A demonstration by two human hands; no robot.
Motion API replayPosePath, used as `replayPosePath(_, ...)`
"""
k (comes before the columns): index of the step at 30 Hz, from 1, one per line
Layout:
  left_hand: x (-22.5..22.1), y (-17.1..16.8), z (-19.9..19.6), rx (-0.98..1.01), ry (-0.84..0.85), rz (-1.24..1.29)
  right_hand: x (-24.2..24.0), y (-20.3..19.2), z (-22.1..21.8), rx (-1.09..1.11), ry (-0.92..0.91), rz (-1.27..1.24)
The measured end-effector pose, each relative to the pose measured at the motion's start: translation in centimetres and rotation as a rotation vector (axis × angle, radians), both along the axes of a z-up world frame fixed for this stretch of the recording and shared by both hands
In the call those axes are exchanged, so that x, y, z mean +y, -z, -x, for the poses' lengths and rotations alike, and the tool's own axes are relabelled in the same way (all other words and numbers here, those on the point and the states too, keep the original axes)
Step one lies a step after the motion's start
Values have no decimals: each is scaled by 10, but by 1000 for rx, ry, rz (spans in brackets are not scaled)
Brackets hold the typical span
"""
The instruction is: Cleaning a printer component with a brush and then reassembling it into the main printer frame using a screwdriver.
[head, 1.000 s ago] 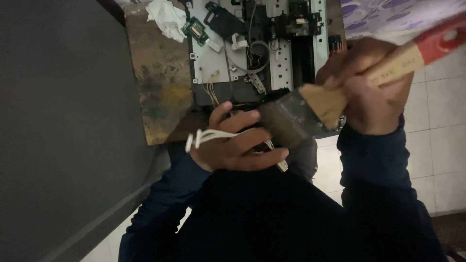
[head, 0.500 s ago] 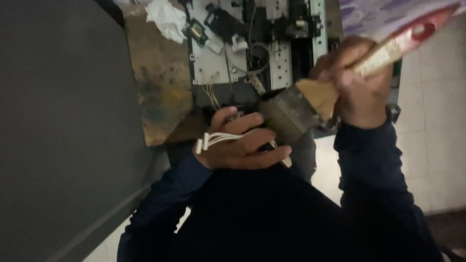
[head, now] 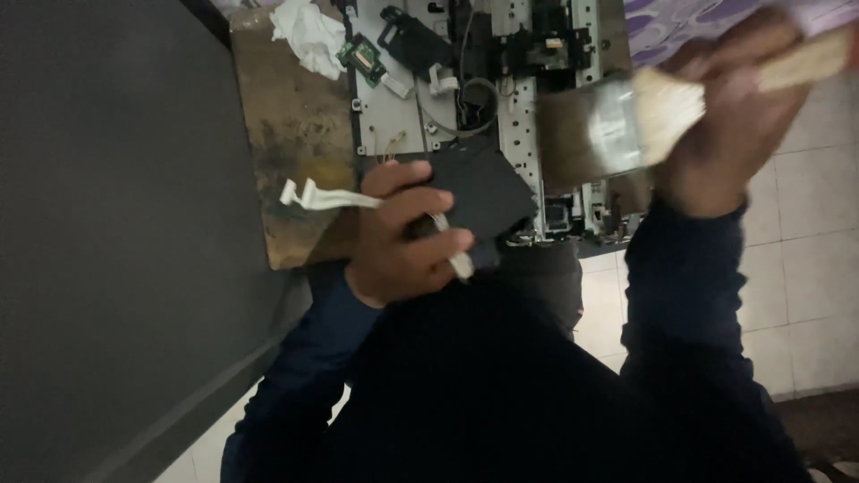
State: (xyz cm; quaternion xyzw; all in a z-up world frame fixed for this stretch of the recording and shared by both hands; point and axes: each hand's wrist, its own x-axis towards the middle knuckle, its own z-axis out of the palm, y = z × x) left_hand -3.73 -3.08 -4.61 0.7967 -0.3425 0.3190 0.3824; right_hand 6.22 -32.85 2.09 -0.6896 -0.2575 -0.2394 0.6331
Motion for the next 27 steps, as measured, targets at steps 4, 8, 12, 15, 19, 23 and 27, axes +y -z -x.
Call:
replayPosePath(4,-15,-32,3,386,346,776,30,20,16,30,-56,-52)
replayPosePath(8,-11,-37,3,588,656,1092,31,31,7,0,-81,-166)
replayPosePath(12,-9,-28,2,726,685,1152,57,9,16,-198,-265,-413)
replayPosePath(15,-7,-30,-7,637,443,932,37,22,22,209,-408,-339)
replayPosePath(19,-4,-22,-6,724,694,1079,23,16,1,-282,-144,-18)
replayPosePath(23,4,38,10,620,395,828,-79,107,-54,408,-1418,-5)
replayPosePath(27,4,-34,1,881,389,1083,23,26,1,53,-78,-135)
